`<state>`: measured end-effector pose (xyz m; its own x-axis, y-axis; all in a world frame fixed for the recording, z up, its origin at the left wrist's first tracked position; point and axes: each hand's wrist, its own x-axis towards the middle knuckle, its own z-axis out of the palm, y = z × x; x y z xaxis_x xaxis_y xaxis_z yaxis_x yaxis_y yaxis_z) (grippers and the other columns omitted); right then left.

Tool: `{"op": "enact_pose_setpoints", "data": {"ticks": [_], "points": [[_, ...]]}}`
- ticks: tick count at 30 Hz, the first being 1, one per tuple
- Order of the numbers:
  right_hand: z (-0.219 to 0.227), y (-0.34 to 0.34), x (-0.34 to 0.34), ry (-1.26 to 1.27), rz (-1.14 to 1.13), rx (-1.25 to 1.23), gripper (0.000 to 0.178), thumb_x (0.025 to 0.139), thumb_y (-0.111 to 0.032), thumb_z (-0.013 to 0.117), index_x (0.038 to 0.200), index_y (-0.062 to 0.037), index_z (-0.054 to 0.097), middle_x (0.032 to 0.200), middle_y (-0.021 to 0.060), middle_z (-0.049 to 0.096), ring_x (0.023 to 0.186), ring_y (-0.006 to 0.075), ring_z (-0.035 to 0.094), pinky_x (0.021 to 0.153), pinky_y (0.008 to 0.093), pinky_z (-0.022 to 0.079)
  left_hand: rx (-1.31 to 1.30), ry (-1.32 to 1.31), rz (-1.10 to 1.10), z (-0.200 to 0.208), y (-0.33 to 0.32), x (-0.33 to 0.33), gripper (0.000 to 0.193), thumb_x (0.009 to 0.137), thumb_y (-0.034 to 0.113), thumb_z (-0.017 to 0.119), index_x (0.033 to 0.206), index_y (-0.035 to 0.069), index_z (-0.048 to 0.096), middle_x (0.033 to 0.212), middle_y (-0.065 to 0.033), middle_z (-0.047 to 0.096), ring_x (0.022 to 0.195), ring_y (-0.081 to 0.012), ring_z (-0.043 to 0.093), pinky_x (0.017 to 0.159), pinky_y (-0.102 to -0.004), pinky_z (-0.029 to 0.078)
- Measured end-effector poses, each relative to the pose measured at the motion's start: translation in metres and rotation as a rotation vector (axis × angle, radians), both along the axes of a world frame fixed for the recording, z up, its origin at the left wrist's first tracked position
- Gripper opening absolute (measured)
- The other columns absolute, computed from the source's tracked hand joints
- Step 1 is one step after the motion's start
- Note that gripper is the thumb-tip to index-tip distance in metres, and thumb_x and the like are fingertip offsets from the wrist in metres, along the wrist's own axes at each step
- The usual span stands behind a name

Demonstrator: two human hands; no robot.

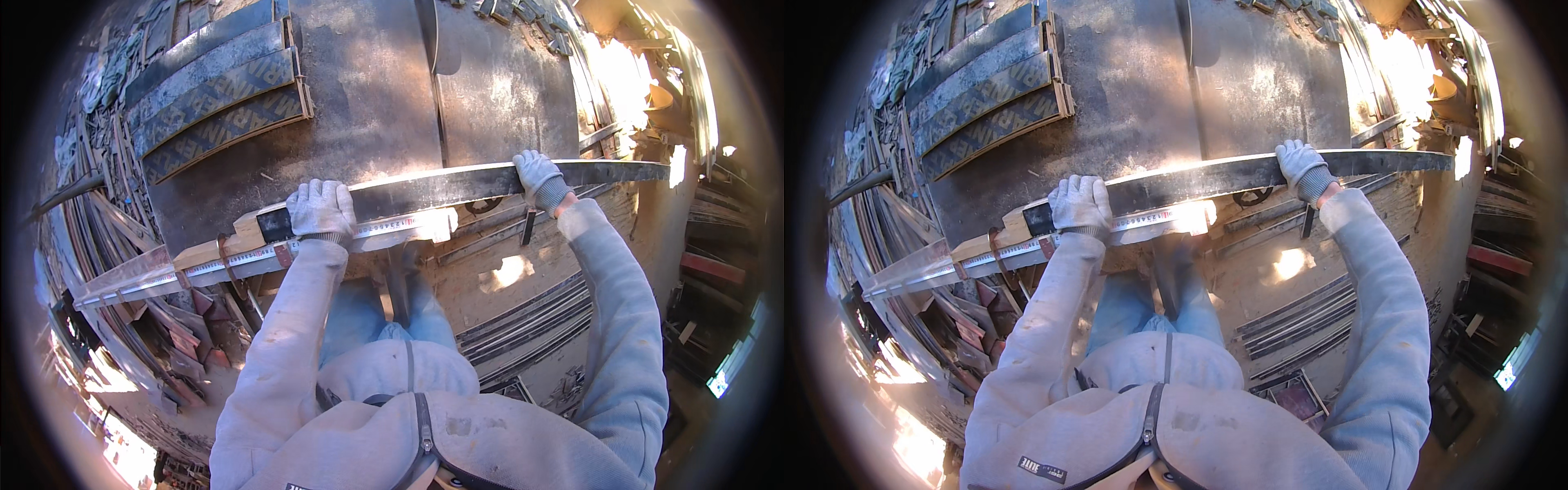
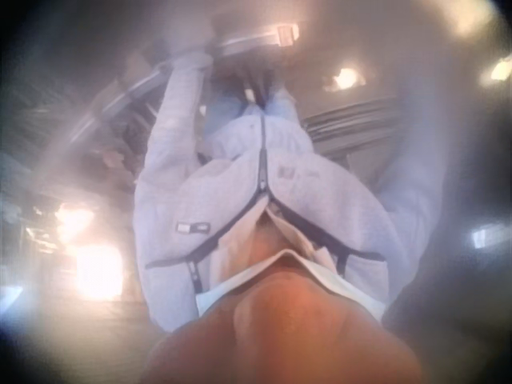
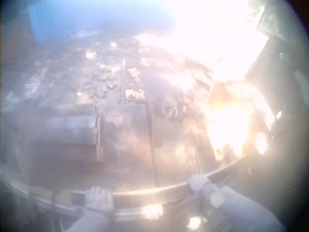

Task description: The person positions long metal bars on a table saw, aligns them with the blade, and cuts them into shorter pieces. The person then stacks the cut pieces on the table and repeats the process with additional bars.

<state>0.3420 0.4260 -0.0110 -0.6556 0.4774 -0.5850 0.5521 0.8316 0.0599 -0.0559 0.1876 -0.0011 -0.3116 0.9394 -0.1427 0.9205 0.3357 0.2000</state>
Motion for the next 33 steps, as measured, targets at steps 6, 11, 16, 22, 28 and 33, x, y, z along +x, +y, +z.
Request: {"op": "enact_pose_setpoints", "data": {"ticks": [6, 11, 16, 22, 28, 33], "points": [[-0.001, -0.002, -0.001, -0.018, -0.009, 0.036, 0.045, 0.076, -0.009, 0.077, 0.117, -0.0039, 0.06, 0.114, 0.0167, 0.064, 0.114, 0.0347, 0.065, 0.096, 0.0443, 0.056, 0.17, -0.03, -0.052, 0.0, -0.005, 0.006, 0.035, 0.106, 0.039, 0.056, 0.125, 0.013, 0.071, 0.118, -0.0119, 0.07, 0.115, -0.0341, 0.063, 0.111, -0.0521, 0.042], [-0.006, 0.001, -0.002, -0.043, -0.043, 0.025, 0.055, 0.071, -0.013, 0.081, 0.119, -0.0023, 0.058, 0.119, 0.0196, 0.061, 0.117, 0.0371, 0.064, 0.097, 0.0437, 0.055, 0.168, -0.022, -0.26, 0.01, -0.019, 0.014, 0.075, 0.092, 0.058, 0.073, 0.151, 0.014, 0.058, 0.147, -0.017, 0.057, 0.144, -0.038, 0.048, 0.133, -0.0595, 0.021], [-0.002, 0.002, 0.0, -0.008, -0.03, -0.05, 0.054, 0.071, -0.01, 0.082, 0.119, -0.0014, 0.059, 0.118, 0.02, 0.064, 0.116, 0.0379, 0.065, 0.097, 0.0446, 0.057, 0.178, -0.071, -0.221, 0.014, -0.009, 0.014, 0.062, 0.088, 0.052, 0.078, 0.135, 0.014, 0.065, 0.125, -0.0128, 0.066, 0.121, -0.0364, 0.06, 0.116, -0.0527, 0.04], [0.014, 0.006, -0.005, 0.032, -0.035, -0.038, 0.059, 0.071, -0.009, 0.087, 0.123, -0.0004, 0.062, 0.121, 0.0191, 0.067, 0.117, 0.0365, 0.068, 0.099, 0.0433, 0.058, 0.135, -0.058, -0.213, 0.016, 0.0, 0.018, 0.047, 0.095, 0.047, 0.073, 0.128, 0.014, 0.066, 0.118, -0.013, 0.065, 0.114, -0.0358, 0.061, 0.106, -0.0503, 0.044], [0.015, -0.004, -0.004, 0.003, -0.02, 0.01, 0.062, 0.066, -0.014, 0.088, 0.121, -0.001, 0.061, 0.118, 0.0183, 0.064, 0.113, 0.0358, 0.067, 0.096, 0.0425, 0.058, 0.277, -0.036, -0.244, 0.011, -0.003, 0.02, 0.038, 0.094, 0.039, 0.075, 0.119, 0.012, 0.069, 0.114, -0.0126, 0.069, 0.11, -0.0373, 0.064, 0.105, -0.0513, 0.046], [0.015, -0.018, -0.008, -0.049, -0.089, 0.048, 0.063, 0.063, -0.012, 0.091, 0.118, -0.0001, 0.063, 0.119, 0.021, 0.066, 0.112, 0.0371, 0.068, 0.099, 0.0424, 0.059, 0.269, -0.012, -0.197, 0.008, -0.005, 0.022, 0.032, 0.093, 0.037, 0.078, 0.115, 0.013, 0.075, 0.109, -0.0125, 0.075, 0.106, -0.0373, 0.068, 0.098, -0.0478, 0.052]]}}
